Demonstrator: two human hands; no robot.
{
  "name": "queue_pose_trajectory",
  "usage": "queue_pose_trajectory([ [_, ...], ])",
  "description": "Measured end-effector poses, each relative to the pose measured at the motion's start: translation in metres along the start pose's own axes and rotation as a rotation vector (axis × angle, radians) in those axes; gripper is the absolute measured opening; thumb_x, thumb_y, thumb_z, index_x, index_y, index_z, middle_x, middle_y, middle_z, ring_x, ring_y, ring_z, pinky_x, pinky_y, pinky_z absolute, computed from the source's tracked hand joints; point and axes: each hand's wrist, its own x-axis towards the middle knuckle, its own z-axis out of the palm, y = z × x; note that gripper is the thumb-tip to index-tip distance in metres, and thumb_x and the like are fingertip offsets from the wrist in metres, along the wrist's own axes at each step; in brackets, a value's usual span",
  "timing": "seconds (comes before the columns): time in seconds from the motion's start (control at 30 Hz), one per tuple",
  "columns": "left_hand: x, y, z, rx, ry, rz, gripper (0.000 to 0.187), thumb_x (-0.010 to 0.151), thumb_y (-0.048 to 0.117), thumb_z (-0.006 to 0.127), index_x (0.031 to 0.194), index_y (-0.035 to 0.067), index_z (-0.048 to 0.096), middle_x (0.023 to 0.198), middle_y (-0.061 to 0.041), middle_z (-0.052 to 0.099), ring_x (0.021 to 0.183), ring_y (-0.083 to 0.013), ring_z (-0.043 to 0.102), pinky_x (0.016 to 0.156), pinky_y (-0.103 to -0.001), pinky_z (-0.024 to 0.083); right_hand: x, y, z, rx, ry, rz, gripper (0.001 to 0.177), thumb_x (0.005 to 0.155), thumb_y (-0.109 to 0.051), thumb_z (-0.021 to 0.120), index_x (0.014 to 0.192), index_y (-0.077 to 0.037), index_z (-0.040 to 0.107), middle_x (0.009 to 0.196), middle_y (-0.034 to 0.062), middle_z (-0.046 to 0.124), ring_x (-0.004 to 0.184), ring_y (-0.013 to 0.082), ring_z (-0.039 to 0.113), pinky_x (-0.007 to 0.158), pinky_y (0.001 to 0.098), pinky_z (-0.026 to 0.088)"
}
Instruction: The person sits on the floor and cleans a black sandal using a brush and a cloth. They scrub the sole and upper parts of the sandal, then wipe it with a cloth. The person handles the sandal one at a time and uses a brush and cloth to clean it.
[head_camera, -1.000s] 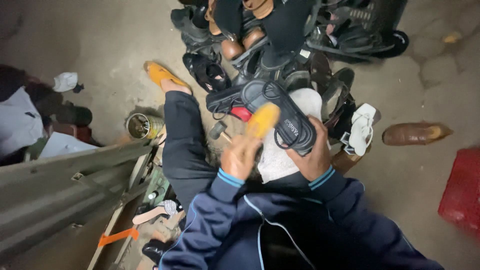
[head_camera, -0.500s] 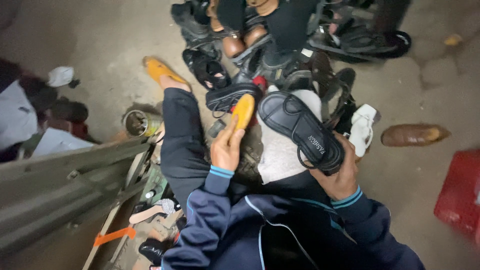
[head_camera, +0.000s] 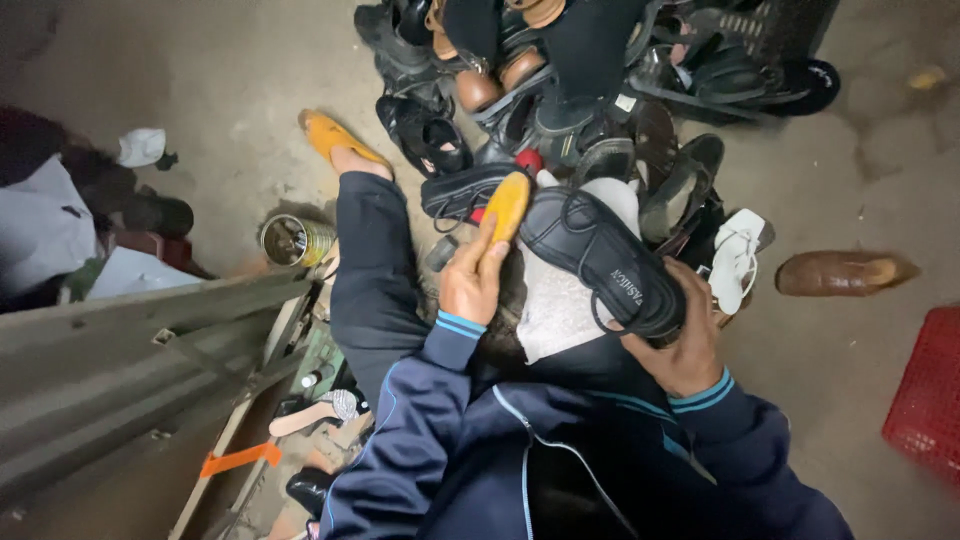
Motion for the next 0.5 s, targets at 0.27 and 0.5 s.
queue_pose_trajectory([
  [0.27,0.02,0.031,0.008,-0.075,-0.111,-0.119,0.031,0.092,0.041,0.076,0.113,0.018,0.08,0.094,-0.015,0.078,0.097,-0.0319,0.075,0.085,-0.04,0.059,0.001,0.002,-0.006,-0.057,-0.114,0.006,0.09,0.075,-0.014,0.085,0.151,-0.002,0.039,0.145,0.0235,0.046,0.13,0.0491,0.051,0.105,0.0697,0.043],
  [0.5,0.006,0.037,-0.01,-0.109,-0.249,0.026,0.026,0.094,0.033,0.076,0.113,0.017,0.08,0.089,-0.016,0.077,0.082,-0.0362,0.075,0.075,-0.044,0.06,0.0,0.007,-0.009,-0.091,-0.165,0.071,0.091,0.076,-0.026,0.083,0.153,-0.006,0.038,0.148,0.0235,0.045,0.129,0.0497,0.053,0.102,0.0701,0.046],
])
